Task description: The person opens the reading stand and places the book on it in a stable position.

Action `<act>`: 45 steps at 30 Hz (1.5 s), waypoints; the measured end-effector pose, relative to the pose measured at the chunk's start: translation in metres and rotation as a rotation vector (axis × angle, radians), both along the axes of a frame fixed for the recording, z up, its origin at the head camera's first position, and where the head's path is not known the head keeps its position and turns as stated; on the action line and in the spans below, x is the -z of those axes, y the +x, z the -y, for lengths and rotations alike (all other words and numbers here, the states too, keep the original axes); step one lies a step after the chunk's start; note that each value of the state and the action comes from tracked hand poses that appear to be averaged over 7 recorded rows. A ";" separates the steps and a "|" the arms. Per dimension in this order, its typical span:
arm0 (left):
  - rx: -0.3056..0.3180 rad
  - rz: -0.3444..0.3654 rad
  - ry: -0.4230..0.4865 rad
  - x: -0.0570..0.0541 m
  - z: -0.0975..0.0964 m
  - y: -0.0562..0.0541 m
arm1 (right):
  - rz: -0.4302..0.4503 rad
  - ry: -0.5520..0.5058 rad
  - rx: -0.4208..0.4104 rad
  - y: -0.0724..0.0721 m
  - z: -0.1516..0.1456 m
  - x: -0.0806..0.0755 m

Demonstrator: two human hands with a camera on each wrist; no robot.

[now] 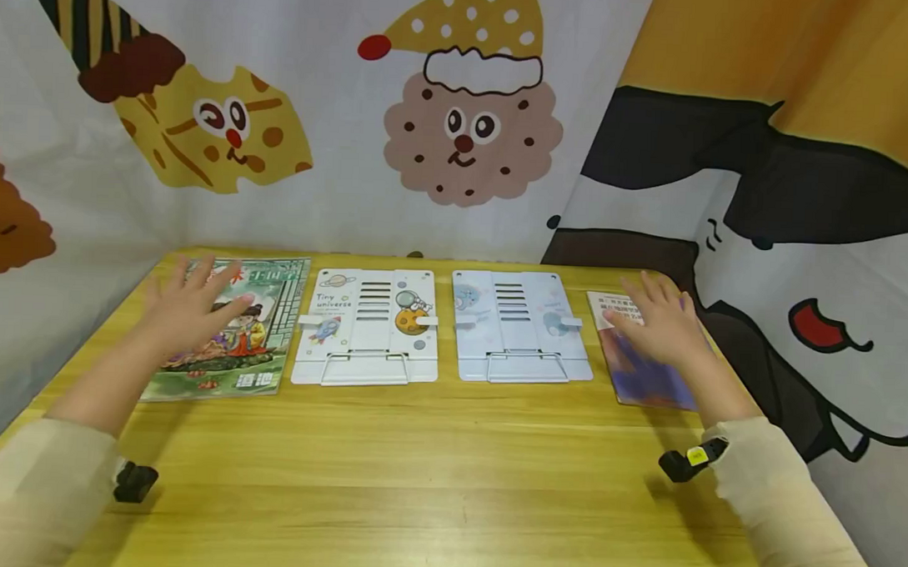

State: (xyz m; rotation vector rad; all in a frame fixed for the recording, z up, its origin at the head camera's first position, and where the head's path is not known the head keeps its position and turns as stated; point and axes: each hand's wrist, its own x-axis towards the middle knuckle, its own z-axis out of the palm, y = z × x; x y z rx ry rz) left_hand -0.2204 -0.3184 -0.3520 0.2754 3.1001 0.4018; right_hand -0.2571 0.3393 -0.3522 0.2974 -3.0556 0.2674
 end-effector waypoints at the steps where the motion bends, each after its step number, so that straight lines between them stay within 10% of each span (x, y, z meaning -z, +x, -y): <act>1: 0.001 -0.004 0.005 0.001 -0.003 0.001 | -0.012 -0.007 -0.005 0.001 0.002 0.001; 34: 0.122 -0.237 0.404 0.017 -0.084 0.031 | -0.278 -0.291 -0.272 0.040 0.104 0.007; 45: 0.140 -0.145 0.499 0.036 -0.094 0.027 | -0.231 -0.408 -0.376 0.046 0.142 0.028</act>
